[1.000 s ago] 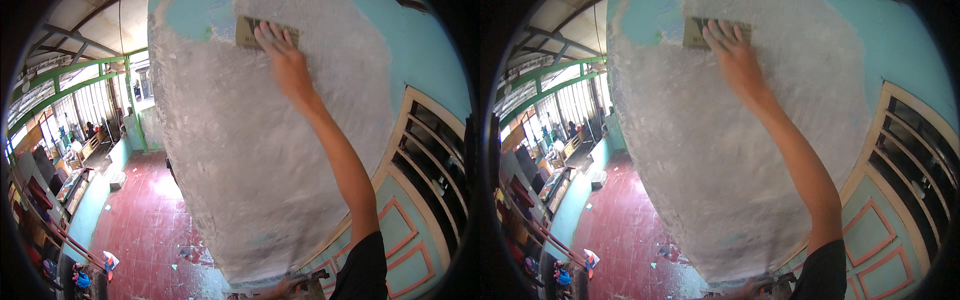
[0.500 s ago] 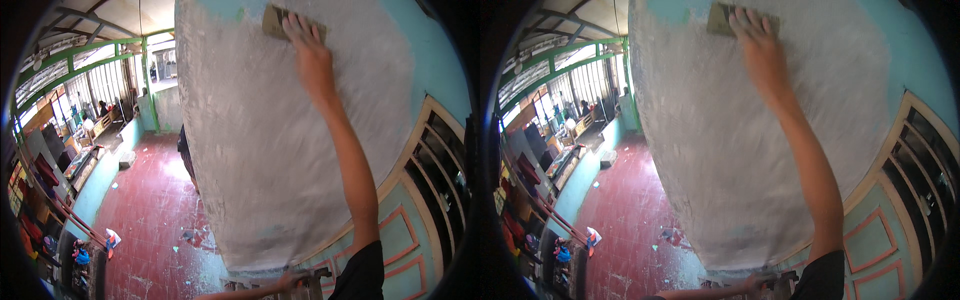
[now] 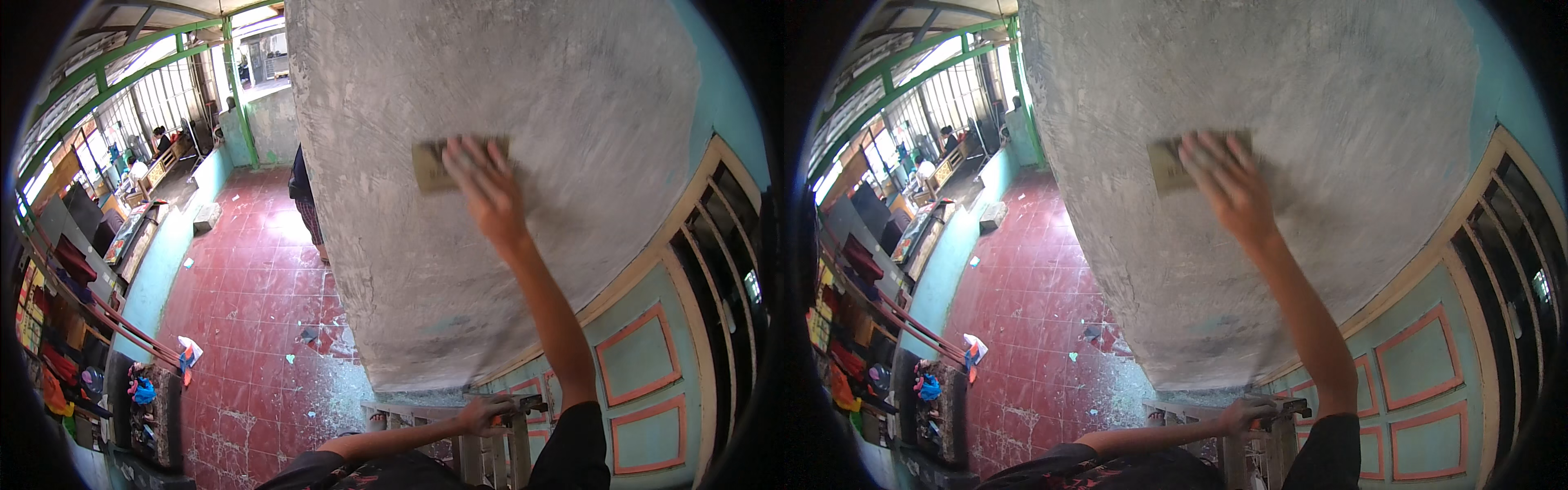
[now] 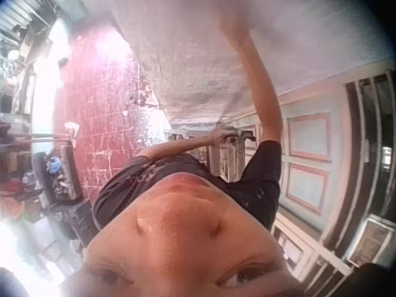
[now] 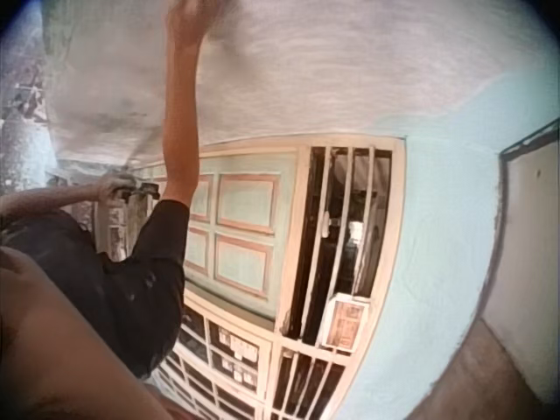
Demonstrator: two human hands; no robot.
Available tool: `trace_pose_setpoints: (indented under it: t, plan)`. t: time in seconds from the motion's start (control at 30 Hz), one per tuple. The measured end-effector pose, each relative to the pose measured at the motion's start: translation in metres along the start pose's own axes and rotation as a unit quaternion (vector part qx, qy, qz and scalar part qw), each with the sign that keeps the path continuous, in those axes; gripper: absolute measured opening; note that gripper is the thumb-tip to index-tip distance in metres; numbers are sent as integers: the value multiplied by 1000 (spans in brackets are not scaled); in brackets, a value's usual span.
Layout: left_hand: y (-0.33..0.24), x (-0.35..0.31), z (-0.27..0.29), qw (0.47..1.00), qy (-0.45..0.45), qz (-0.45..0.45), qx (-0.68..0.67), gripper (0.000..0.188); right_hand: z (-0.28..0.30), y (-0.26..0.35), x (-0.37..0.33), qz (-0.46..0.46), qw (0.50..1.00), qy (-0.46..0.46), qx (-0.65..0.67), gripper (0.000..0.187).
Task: The person sands a large vertical wall surface using a sanding block held in the right hand. The person moves the block in repeated strokes across the wall, working from lower to higher areas while standing on a ladder. The wall surface appears to be covered with a light gray material, and the person continues sanding throughout the clip.
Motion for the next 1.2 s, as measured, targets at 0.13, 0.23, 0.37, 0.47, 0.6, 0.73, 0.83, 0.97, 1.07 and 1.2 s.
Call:
trace_pose_setpoints:
  t: [0.13,0.23,0.37,0.47,0.6,0.73,0.83,0.97,1.07,1.2]
  plan:
    - [-2,-2,1,1000,9,5,-2,56,-6,-28,107,6,994,-108,-36,48]
    - [-5,-1,1,1000,8,3,-19,57,6,-19,158,-62,987,-140,-41,43]
    - [0,-4,-1,1000,14,7,-15,60,-31,17,82,-69,991,-116,3,46]
    - [2,-5,-5,999,48,10,-16,64,-38,70,-17,-67,997,-26,41,40]
    - [1,1,-3,987,138,82,-20,74,-33,74,-23,-16,999,-11,43,38]
    - [-2,6,-2,981,166,98,-16,76,-39,38,67,-7,997,-80,-5,40]
    - [-14,15,3,962,227,153,-3,73,-28,20,148,-33,990,-135,-20,42]
    - [-2,1,-7,981,160,110,-8,71,-45,33,142,-44,987,-154,1,54]
    - [-8,9,0,973,181,144,-13,68,-63,77,64,-31,993,-91,65,55]
    - [-13,19,7,956,235,173,13,65,-70,96,30,63,993,-55,80,48]
Point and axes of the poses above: each hand's wrist, its own x-axis towards the middle knuckle, its own z-axis out of the back of the hand, y = z × x, the point moved 4 cm from there along x, towards the middle knuckle, and after that the axes turned 12 degrees about -y, right-handed, at the moved point
